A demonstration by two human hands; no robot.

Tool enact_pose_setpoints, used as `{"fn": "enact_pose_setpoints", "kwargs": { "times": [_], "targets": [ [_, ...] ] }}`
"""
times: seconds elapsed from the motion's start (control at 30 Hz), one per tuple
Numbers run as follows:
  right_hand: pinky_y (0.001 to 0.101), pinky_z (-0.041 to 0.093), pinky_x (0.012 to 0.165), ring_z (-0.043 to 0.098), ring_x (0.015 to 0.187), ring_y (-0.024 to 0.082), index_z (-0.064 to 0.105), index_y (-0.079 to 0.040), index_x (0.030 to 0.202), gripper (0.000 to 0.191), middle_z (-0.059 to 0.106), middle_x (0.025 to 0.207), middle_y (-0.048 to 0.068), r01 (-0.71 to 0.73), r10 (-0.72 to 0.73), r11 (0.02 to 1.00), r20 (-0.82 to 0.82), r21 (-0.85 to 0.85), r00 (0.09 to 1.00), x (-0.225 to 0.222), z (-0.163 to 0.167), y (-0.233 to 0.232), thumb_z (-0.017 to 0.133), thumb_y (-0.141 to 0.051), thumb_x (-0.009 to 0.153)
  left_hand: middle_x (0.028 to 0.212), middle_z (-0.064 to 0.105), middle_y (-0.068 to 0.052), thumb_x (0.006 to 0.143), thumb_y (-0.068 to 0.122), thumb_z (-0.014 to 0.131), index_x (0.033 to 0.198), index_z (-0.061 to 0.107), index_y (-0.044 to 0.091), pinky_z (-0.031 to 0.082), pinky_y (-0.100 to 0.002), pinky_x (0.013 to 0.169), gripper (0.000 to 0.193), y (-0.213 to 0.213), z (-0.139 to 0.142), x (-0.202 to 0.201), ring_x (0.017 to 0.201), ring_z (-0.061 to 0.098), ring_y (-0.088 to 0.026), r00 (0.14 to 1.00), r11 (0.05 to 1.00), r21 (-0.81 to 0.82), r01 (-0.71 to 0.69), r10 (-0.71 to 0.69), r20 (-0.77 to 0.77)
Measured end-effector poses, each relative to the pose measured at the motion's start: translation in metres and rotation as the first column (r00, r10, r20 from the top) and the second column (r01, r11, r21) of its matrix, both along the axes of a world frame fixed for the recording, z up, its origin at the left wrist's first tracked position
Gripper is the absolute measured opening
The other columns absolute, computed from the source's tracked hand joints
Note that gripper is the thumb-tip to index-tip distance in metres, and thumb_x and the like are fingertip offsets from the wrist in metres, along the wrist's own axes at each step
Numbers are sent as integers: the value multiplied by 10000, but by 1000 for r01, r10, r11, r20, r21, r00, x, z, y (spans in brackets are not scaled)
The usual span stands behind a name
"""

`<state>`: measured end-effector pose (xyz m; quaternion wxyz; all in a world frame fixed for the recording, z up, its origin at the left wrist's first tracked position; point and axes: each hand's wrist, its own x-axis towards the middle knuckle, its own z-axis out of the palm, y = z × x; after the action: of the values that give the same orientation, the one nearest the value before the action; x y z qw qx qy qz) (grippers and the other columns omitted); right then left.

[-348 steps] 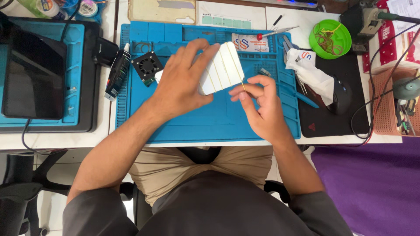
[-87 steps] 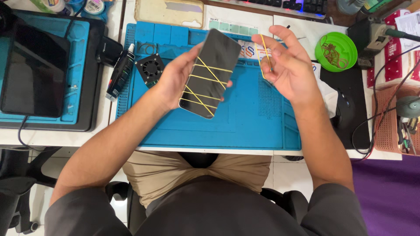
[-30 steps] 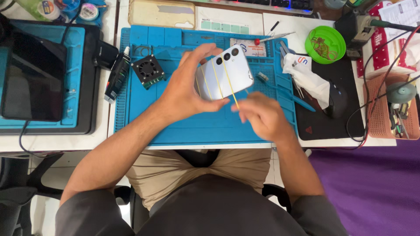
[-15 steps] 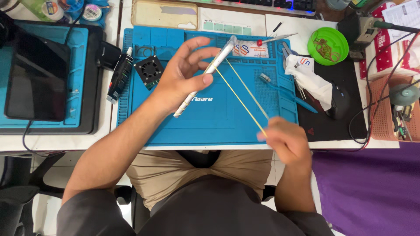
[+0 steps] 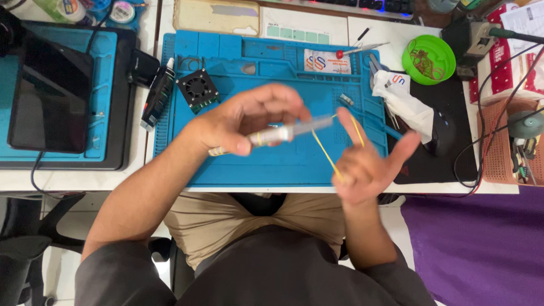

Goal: The person uses a heat gun on the back of a disassembled smartphone, then places a new back cover on it. They press the cover into place and wrap multiple rubber bands around the phone to hold it together while the adhesive sets.

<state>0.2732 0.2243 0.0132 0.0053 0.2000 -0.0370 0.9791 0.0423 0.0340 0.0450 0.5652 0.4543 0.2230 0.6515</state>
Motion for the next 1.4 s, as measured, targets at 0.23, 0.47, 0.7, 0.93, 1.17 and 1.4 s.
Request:
{"fn": "enact_pose_setpoints", "kwargs": {
  "times": [0.23,0.47,0.7,0.93,1.17,1.4],
  "targets": [
    [248,293,506,384,486,77,299,116,1587,843,521,593,19,-218,-142,431,305,876,942,-16,58,53,462,-519,1056,1324,623,-90,652,274,892,1343,574,109,482,-398,1030,778,2,17,10,1220,589,-267,500,926,-10,-378,195,-844],
    [227,448,623,537,677,83,434,-28,1513,494,645,823,66,-96,-380,-93,54,991,924,-16,54,11,526,-198,1058,1403,565,-155,675,244,926,1416,496,71,412,-460,1099,875,8,15,13,1276,534,-377,187,705,336,-624,553,-812],
    [264,508,781,647,908,136,615,13,1279,343,700,1063,79,63,-537,-280,-211,958,817,-21,33,4,535,-261,1089,1461,504,-169,697,237,936,1449,476,81,418,-467,1137,895,10,9,14,1332,487,-392,45,589,441,-676,632,-774],
    [291,548,884,675,1047,174,655,0,1059,276,684,1158,119,382,-459,-299,-483,874,746,-31,31,11,559,-245,1142,1431,478,-141,715,219,924,1493,503,118,452,-432,1119,891,10,10,20,1287,493,-355,67,598,441,-669,639,-766],
    [304,559,689,700,902,230,705,54,888,267,684,1206,189,233,-485,-494,-488,838,726,-33,40,7,566,-134,1018,1382,445,-100,780,177,883,1497,538,137,512,-333,1032,797,8,7,16,1177,534,-248,197,593,375,-712,682,-705],
    [426,445,1034,720,916,270,631,-58,817,364,736,900,87,477,-326,-539,-694,694,642,-21,38,18,577,-322,1062,1366,450,-73,831,87,851,1485,550,117,487,-342,1133,720,6,4,16,1296,525,-209,330,610,349,-712,728,-600]
  ]
}}
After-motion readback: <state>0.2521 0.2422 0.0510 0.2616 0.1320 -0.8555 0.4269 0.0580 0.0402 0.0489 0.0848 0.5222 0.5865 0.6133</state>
